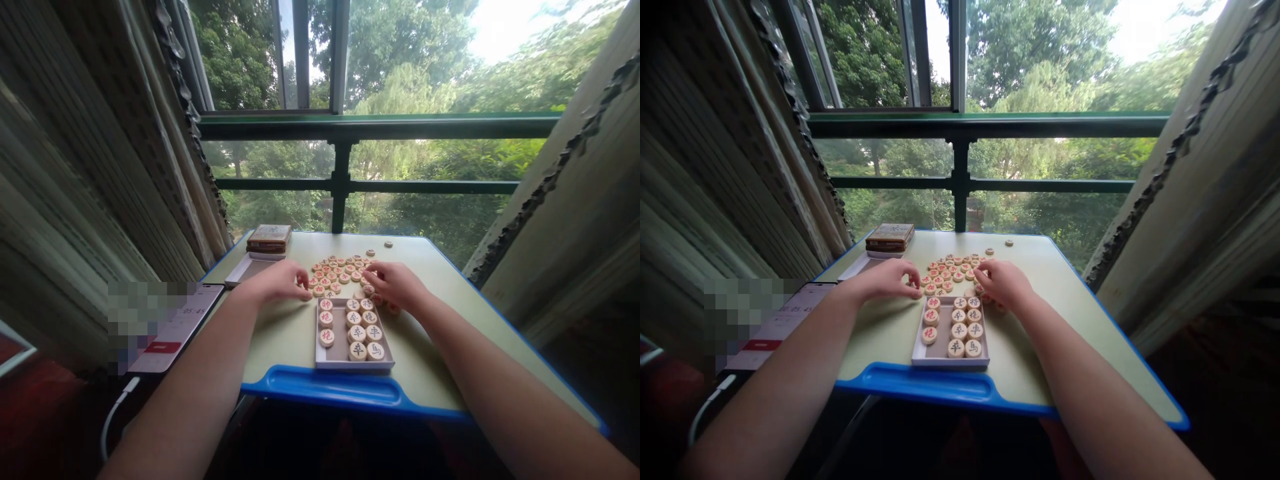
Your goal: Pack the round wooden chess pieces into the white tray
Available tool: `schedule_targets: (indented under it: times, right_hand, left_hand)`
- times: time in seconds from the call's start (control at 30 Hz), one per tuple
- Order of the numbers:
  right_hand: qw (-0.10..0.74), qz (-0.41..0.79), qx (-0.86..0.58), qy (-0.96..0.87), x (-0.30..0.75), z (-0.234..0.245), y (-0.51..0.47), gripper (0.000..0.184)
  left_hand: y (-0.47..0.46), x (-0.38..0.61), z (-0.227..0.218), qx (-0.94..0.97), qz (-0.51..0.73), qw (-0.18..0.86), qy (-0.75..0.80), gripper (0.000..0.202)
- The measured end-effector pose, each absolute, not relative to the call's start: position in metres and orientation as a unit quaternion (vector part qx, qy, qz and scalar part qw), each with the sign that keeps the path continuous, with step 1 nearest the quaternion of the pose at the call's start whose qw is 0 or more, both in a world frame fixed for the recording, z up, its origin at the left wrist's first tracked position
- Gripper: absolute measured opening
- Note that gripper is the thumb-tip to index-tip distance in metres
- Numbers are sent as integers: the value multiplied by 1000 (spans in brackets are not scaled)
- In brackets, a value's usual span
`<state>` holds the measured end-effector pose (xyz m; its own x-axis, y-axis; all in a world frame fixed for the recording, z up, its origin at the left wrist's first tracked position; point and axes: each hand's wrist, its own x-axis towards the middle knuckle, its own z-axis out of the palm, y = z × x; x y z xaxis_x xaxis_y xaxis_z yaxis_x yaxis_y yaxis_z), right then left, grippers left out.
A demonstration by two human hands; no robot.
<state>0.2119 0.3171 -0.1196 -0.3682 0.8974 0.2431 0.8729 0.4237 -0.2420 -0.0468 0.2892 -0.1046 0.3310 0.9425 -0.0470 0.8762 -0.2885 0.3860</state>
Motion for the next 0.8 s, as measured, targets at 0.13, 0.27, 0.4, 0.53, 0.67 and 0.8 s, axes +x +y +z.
schedule_targets:
  times: [0.13,0.27,0.4,0.53,0.67,0.8]
  right_hand:
    - [147,52,-548,-822,212,-120,318,27]
    - [136,47,-532,-834,212,-121,318,24]
    - [154,40,-521,-839,213,-126,322,21]
    - [181,31,-521,-834,218,-127,325,26]
    - [220,24,-546,-808,222,-126,328,33]
    - [215,21,-547,-809,220,-130,326,32]
  left_hand:
    - [289,-47,-107,792,70,186,578,26]
    - [287,-47,-105,798,68,213,559,24]
    - [287,-47,-104,809,84,227,536,26]
    - [290,-50,-107,796,114,218,553,34]
    - [293,-54,-113,787,114,232,561,33]
    - [294,-54,-114,776,110,252,568,32]
